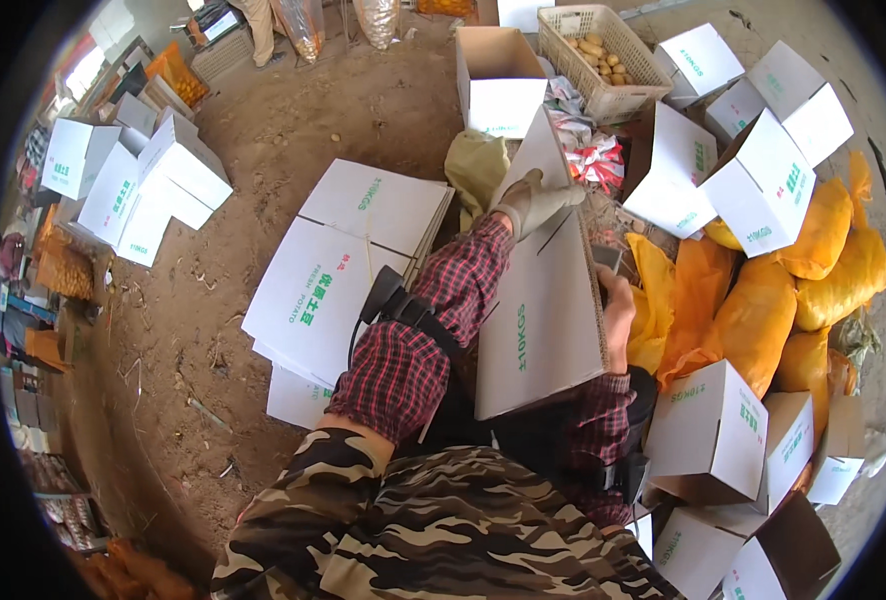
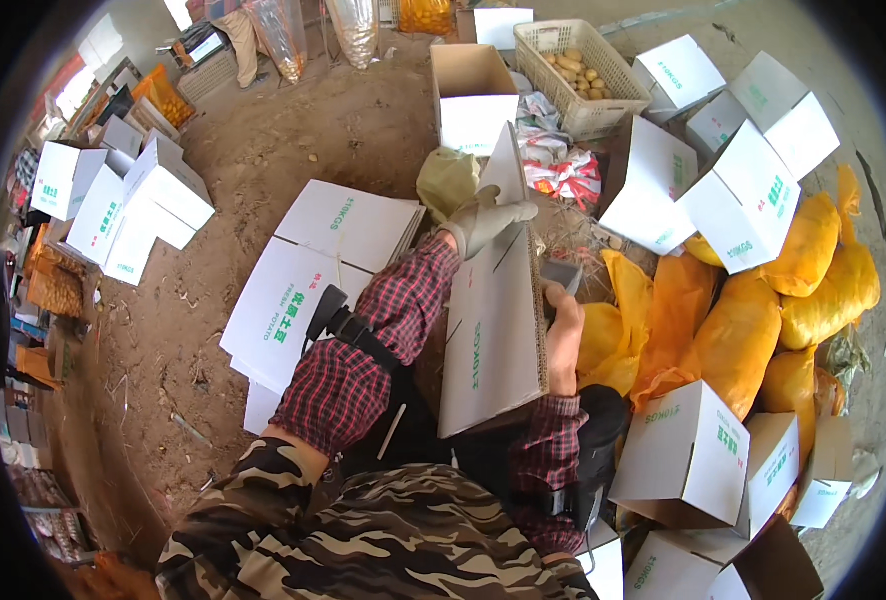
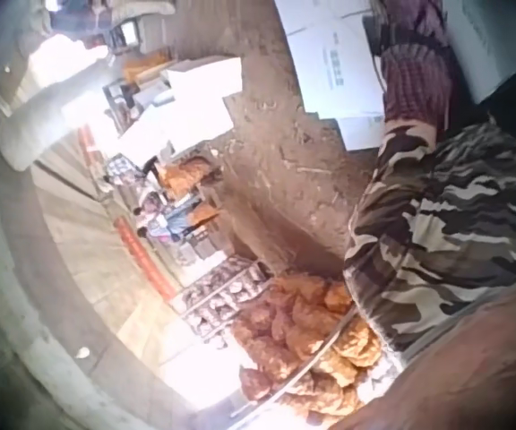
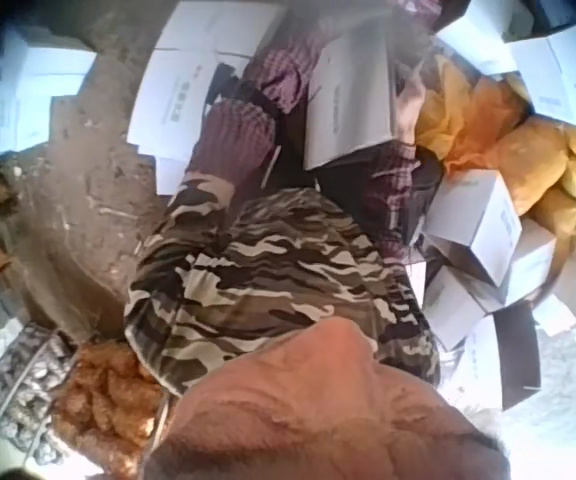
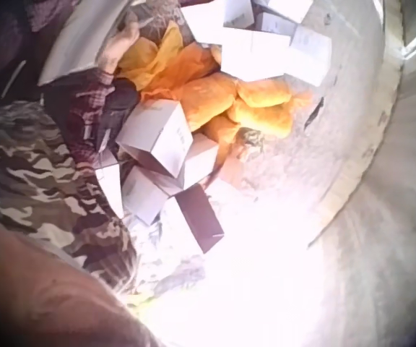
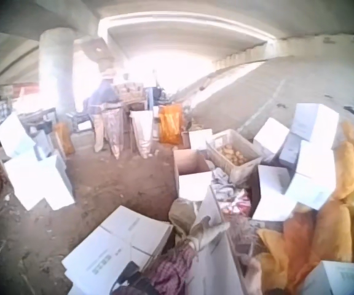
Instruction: Assembling cardboard boxes and securing them with a tape dispenser in a produce warehouse.
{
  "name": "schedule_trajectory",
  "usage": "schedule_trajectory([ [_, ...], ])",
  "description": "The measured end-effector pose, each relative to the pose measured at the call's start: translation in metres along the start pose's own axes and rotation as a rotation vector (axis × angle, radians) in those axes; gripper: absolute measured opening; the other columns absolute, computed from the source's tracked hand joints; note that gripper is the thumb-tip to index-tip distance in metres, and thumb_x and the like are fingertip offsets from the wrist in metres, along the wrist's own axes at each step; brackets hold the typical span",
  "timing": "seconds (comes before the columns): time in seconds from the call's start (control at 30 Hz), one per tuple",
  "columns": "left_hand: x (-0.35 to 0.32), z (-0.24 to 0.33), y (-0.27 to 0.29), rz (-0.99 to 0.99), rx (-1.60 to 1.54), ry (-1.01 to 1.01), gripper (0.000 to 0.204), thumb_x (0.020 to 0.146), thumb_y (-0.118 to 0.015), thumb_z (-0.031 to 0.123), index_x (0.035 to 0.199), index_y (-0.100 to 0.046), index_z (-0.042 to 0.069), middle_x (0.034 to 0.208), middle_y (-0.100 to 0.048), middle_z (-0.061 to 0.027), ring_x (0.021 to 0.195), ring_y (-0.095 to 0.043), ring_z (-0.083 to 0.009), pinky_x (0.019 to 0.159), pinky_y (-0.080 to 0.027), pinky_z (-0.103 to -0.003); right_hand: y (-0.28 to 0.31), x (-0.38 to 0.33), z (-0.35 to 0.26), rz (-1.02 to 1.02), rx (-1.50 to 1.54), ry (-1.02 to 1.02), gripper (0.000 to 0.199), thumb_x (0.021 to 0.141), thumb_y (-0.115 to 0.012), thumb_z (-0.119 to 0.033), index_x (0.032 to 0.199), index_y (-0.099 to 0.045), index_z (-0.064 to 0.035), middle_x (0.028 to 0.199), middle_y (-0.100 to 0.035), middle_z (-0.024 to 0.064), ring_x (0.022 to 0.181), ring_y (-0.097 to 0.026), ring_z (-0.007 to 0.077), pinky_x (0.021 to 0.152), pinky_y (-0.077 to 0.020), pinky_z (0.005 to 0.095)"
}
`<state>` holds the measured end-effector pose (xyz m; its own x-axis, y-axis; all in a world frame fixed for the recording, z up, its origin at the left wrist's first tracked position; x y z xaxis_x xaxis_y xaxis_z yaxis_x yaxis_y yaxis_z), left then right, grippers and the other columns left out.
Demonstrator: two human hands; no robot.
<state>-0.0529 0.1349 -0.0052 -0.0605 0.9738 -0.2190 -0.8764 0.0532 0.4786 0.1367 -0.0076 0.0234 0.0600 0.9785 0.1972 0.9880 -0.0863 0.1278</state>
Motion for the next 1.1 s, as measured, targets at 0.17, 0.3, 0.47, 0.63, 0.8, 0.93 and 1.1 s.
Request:
schedule_trajectory([
  [0.17,-0.005,0.005,-0.011,-0.147,-0.231,-0.084,0.064,0.093,-0.072,0.051,0.125,-0.068,-0.005,0.115,-0.070,-0.0143,0.094,-0.069,-0.0227,0.083,-0.059,-0.040,0.017,0.027,0.041,-0.226,-0.417,0.537,0.046,0.093,-0.054,-0.026,0.117,-0.073,0.0083,0.106,-0.073,0.0110,0.087,-0.065,0.0200,0.082,-0.0522,0.0314],
  [0.3,-0.014,-0.018,0.008,-0.191,-0.436,-0.059,0.042,0.095,-0.073,0.038,0.113,-0.068,0.000,0.104,-0.066,-0.0082,0.091,-0.066,-0.0190,0.076,-0.056,-0.034,0.022,0.014,0.031,-0.321,0.224,-0.303,0.049,0.090,-0.058,-0.028,0.121,-0.071,0.0085,0.109,-0.074,0.0116,0.101,-0.065,0.0197,0.091,-0.0494,0.0299],
  [0.47,-0.029,-0.026,0.037,-0.195,-0.521,-0.101,0.014,0.089,-0.066,0.006,0.099,-0.058,0.000,0.092,-0.060,-0.0035,0.081,-0.058,-0.0137,0.074,-0.050,-0.027,0.031,0.002,0.036,-0.268,0.204,-0.220,0.050,0.087,-0.063,-0.026,0.123,-0.071,0.0089,0.108,-0.075,0.0122,0.100,-0.066,0.0186,0.093,-0.0504,0.0298],
  [0.63,-0.075,-0.001,0.103,-0.139,-0.058,-0.562,0.039,0.084,-0.065,0.008,0.119,-0.060,-0.008,0.114,-0.066,-0.0102,0.081,-0.061,-0.0140,0.070,-0.052,-0.030,0.072,0.028,-0.016,-0.091,-0.121,0.022,0.038,0.081,-0.066,-0.013,0.111,-0.075,0.0081,0.088,-0.076,0.0123,0.074,-0.068,0.0168,0.071,-0.0557,0.0311],
  [0.8,-0.166,0.023,0.092,-0.257,-0.257,-0.423,0.092,0.082,-0.059,0.004,0.167,-0.025,-0.005,0.159,-0.050,-0.0235,0.113,-0.065,-0.0174,0.097,-0.055,-0.030,0.109,0.063,-0.037,0.007,-0.304,0.107,0.034,0.082,-0.066,-0.013,0.108,-0.076,0.0057,0.083,-0.077,0.0171,0.073,-0.073,0.0213,0.071,-0.0587,0.0351],
  [0.93,-0.240,-0.027,0.058,-0.166,0.040,-0.308,0.088,0.081,-0.060,0.004,0.163,-0.030,-0.010,0.165,-0.039,-0.0314,0.158,-0.036,-0.0348,0.129,-0.028,-0.038,0.103,0.064,0.030,-0.026,-0.467,0.166,0.033,0.083,-0.069,-0.018,0.105,-0.077,0.0049,0.088,-0.075,0.0288,0.077,-0.076,0.0390,0.078,-0.0604,0.0417],
  [1.1,-0.271,-0.030,0.010,0.186,0.634,-0.495,0.085,0.086,-0.077,0.020,0.158,-0.039,-0.006,0.154,-0.049,-0.0339,0.147,-0.047,-0.0483,0.120,-0.040,-0.052,0.089,0.019,0.078,0.058,-0.677,0.125,0.035,0.081,-0.072,-0.021,0.107,-0.078,0.0013,0.092,-0.074,0.0323,0.088,-0.070,0.0481,0.085,-0.0577,0.0497],
])
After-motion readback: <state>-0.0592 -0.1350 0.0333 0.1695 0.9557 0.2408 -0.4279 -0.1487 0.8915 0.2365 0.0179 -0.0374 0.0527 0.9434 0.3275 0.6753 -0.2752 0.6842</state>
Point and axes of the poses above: each hand's wrist, its own x-axis towards the middle knuckle, its own y-axis out of the back of the hand, z = x × y, the point moved 2 cm from there along x, towards the middle knuckle
